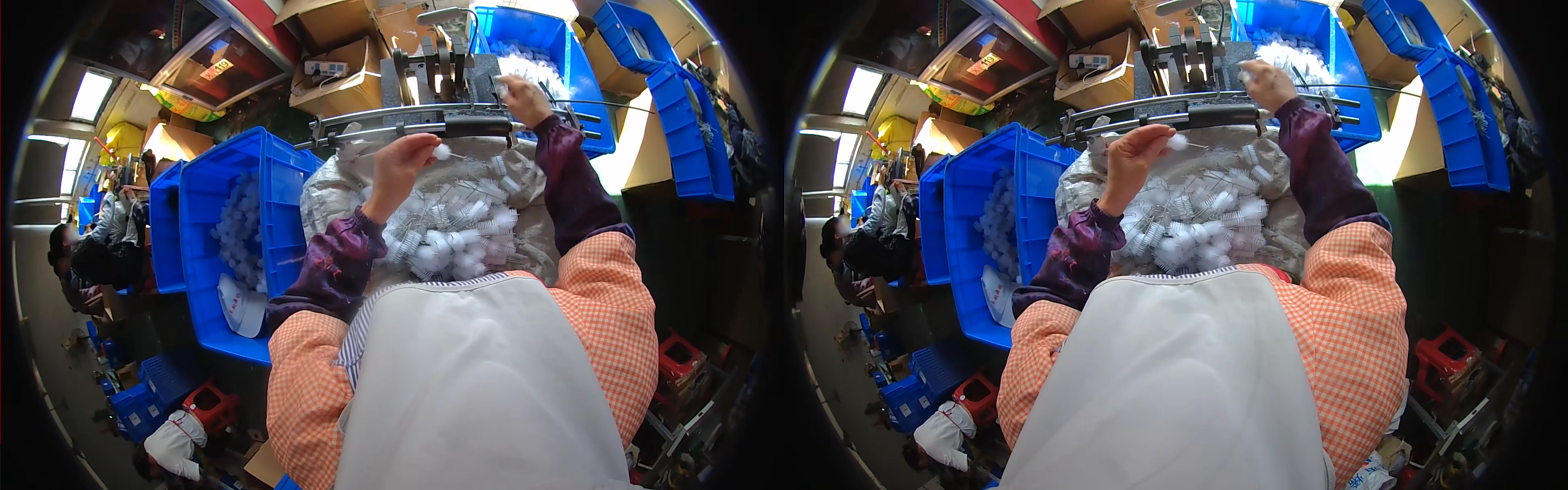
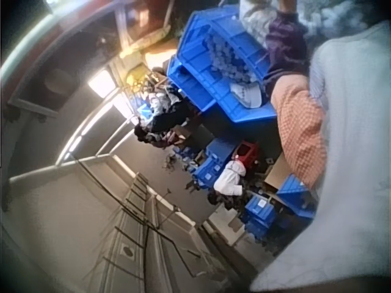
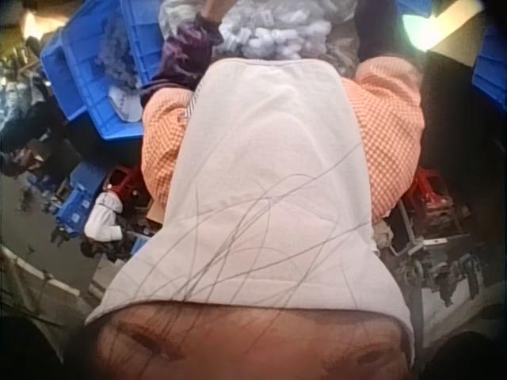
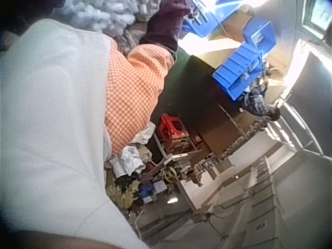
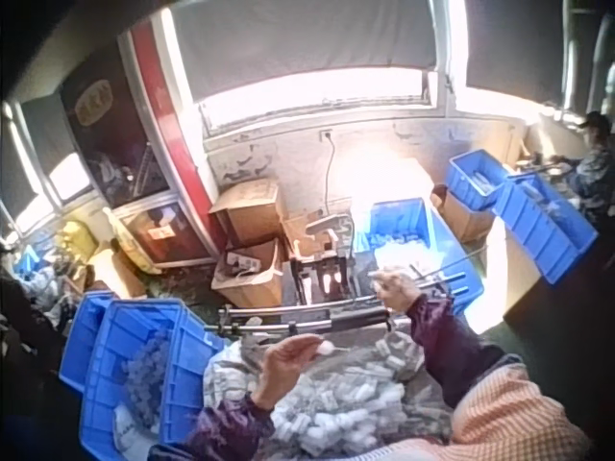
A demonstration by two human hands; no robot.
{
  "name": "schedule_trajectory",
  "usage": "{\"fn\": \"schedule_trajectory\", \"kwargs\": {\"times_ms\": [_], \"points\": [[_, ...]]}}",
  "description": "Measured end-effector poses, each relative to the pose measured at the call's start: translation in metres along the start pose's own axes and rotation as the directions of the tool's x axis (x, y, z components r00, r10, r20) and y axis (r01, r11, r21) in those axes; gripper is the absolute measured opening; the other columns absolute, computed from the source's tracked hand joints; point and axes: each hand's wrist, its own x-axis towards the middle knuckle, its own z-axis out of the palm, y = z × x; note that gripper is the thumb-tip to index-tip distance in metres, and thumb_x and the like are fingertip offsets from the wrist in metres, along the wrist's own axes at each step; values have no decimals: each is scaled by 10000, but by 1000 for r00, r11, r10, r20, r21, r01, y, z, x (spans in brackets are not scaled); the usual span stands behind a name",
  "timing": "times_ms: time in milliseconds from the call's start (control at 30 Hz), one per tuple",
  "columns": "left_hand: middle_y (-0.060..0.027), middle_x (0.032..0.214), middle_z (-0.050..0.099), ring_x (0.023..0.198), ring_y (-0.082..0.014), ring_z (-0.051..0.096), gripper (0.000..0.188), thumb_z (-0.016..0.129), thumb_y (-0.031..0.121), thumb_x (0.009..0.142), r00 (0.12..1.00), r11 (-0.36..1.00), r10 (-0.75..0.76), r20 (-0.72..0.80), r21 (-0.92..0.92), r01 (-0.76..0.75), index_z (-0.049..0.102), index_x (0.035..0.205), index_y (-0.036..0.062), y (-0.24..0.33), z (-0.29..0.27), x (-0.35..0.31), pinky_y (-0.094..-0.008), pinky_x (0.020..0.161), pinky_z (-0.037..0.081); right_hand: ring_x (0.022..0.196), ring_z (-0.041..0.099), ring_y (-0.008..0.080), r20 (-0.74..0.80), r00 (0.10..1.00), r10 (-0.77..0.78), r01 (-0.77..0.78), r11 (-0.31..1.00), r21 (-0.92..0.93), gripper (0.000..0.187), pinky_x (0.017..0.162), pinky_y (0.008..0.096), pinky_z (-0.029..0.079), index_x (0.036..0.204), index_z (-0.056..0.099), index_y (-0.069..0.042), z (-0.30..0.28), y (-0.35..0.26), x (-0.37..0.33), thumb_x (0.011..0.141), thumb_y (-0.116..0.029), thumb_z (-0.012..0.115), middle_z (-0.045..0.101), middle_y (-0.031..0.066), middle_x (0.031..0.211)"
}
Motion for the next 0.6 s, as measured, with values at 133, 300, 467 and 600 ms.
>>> {"fn": "schedule_trajectory", "kwargs": {"times_ms": [133,300,467,600], "points": [[-74,942,634,839,-112,607,168,548,-8,839,999,991,19,29,-130,-15,609,996,-9,-8,11,9,-237,708,516,825,536,117,293,853,-433,70,650,756,369,732,260,439,1211,473,-21,24,-71,-46,862,-132,526,589,53,944],[-126,902,642,811,-220,624,218,603,142,810,1000,869,19,17,494,-25,595,981,8,-6,-17,-5,-304,678,499,824,582,257,-52,982,-184,188,975,116,214,737,352,458,1017,578,-60,47,-21,5,848,-168,503,600,109,924],[-177,863,625,861,-347,582,280,603,262,739,933,181,-330,145,979,-89,616,911,41,-30,-66,-34,-414,756,466,990,516,239,-223,973,-52,-27,942,-335,157,810,378,442,931,605,-131,61,8,52,818,-172,505,589,56,941],[-150,842,632,836,-316,597,242,600,242,712,893,290,-367,261,944,-156,630,873,65,-39,-73,-40,-405,742,468,1022,486,256,-146,989,-12,-53,900,-434,191,830,392,413,974,593,-129,68,15,60,849,-207,471,582,47,975]]}}
